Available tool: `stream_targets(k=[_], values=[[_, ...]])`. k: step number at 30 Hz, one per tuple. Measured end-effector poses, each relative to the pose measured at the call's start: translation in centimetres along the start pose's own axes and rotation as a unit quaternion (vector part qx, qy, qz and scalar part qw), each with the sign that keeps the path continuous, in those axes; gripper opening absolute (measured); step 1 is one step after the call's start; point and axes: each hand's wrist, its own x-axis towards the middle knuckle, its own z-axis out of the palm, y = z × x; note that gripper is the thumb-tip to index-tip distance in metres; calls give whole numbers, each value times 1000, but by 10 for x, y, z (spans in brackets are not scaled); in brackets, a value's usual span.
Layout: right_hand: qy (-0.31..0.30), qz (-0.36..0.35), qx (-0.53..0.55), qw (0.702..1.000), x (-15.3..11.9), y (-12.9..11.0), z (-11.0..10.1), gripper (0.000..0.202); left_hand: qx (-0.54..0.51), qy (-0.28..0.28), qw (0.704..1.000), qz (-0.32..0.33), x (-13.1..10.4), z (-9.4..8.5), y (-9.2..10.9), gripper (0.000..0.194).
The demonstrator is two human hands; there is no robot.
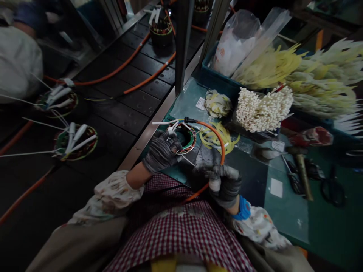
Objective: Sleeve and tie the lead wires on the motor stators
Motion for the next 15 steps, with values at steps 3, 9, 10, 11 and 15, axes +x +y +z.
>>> stream_targets(k=[3, 9, 10, 11, 15], values=[[-52, 38, 11, 998, -9, 5, -3, 35, -1, 0, 1000, 2, 0, 1, -1, 20], [-182, 61, -23, 981, 0, 2, 6, 35, 27, 1, 999, 39, 0, -10, -1, 21], [-198, 45, -42, 978, 6, 2, 10, 32, 33, 6, 998, 51, 1, -13, -1, 20], [-208, 31, -60, 976, 13, 2, 14, 29, 37, 15, 997, 61, 1, -14, -3, 19], [-159, -19, -183, 970, 42, 7, 27, 24, 17, 89, 992, 89, 1, -13, -8, 17]])
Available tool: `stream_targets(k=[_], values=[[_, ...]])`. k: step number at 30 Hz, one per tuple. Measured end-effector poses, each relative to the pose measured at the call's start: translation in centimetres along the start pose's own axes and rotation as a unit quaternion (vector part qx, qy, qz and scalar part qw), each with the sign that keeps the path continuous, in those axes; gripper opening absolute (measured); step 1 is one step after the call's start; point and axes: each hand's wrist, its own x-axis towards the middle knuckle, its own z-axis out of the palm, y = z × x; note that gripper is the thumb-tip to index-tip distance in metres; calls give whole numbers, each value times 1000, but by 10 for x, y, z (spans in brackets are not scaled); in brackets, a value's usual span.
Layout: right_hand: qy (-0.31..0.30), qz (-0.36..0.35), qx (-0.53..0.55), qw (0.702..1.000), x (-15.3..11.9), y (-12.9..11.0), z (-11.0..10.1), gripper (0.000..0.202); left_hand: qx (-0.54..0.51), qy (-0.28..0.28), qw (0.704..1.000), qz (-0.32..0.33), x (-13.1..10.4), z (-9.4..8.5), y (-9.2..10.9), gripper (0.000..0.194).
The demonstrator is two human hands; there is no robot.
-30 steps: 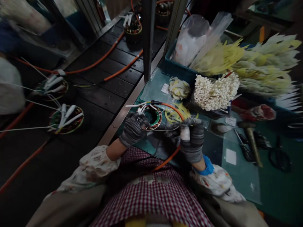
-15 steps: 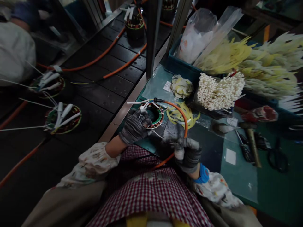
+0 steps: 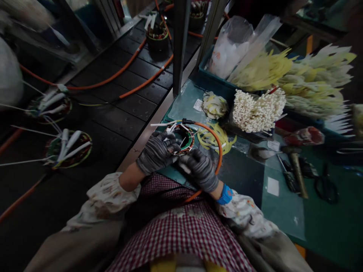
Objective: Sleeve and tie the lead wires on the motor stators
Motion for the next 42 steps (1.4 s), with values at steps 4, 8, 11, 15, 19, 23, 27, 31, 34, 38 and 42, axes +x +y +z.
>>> stream_targets(k=[4, 8, 11, 15, 19, 23, 27, 31, 34, 38, 42], values=[[77, -4, -175, 982, 25, 0, -4, 39, -13, 20, 999, -21, -2, 7, -1, 11], [23, -30, -241, 970, 40, -7, -8, 42, -20, -7, 999, -46, -4, 10, -1, 11], [14, -46, -225, 973, 45, -10, -13, 47, -29, -34, 998, -54, -6, 12, -4, 16], [-14, -52, -260, 964, 51, -13, -14, 43, -42, -13, 999, -29, -8, 15, -8, 13], [-25, -54, -279, 959, 56, -15, -14, 45, -53, 0, 998, -28, -5, 12, -7, 15], [-39, -70, -234, 969, 55, -12, -19, 38, -55, -26, 997, -41, -2, 9, -3, 19], [-41, -62, -220, 973, 58, -3, -14, 35, -35, 13, 999, -31, -2, 7, -1, 21], [54, -77, -74, 993, 66, 4, -9, 40, -32, 30, 999, -11, -3, 8, -3, 20], [111, -41, 46, 992, 70, 5, -12, 42, -41, -3, 999, -32, -5, 10, -4, 20], [-8, -35, 164, 986, 69, 4, -24, 43, -69, -32, 996, -55, -5, 11, -5, 18], [-103, -52, 157, 981, 68, 5, -34, 24, -78, -25, 996, -42, -4, 10, -5, 20]])
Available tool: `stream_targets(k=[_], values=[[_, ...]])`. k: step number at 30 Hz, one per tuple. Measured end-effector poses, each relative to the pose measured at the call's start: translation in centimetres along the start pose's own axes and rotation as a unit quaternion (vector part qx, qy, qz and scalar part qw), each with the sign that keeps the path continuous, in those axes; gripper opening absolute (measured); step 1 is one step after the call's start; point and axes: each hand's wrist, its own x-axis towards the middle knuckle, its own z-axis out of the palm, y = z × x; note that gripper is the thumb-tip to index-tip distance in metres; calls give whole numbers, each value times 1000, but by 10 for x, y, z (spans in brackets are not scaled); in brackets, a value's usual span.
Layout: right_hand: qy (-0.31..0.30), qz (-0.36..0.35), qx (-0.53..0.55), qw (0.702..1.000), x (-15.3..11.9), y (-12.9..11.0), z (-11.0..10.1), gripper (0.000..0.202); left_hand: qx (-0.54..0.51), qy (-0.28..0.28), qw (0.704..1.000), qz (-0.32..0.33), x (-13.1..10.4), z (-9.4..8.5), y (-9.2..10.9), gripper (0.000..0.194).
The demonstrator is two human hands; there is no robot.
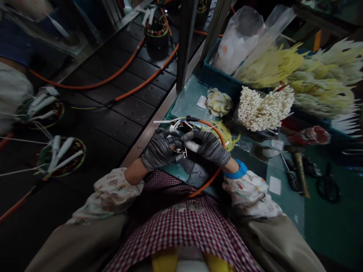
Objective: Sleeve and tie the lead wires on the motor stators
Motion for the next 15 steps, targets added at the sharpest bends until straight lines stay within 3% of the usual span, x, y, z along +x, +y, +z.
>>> stream_targets(k=[7, 15], values=[[43, 0, 45, 998, -5, 5, 2, 19, -5, 46, 999, 0, 0, 5, -1, 22], [44, -18, 4, 999, -10, 12, 12, 17, -21, 3, 999, -34, -2, 6, -6, 29]])
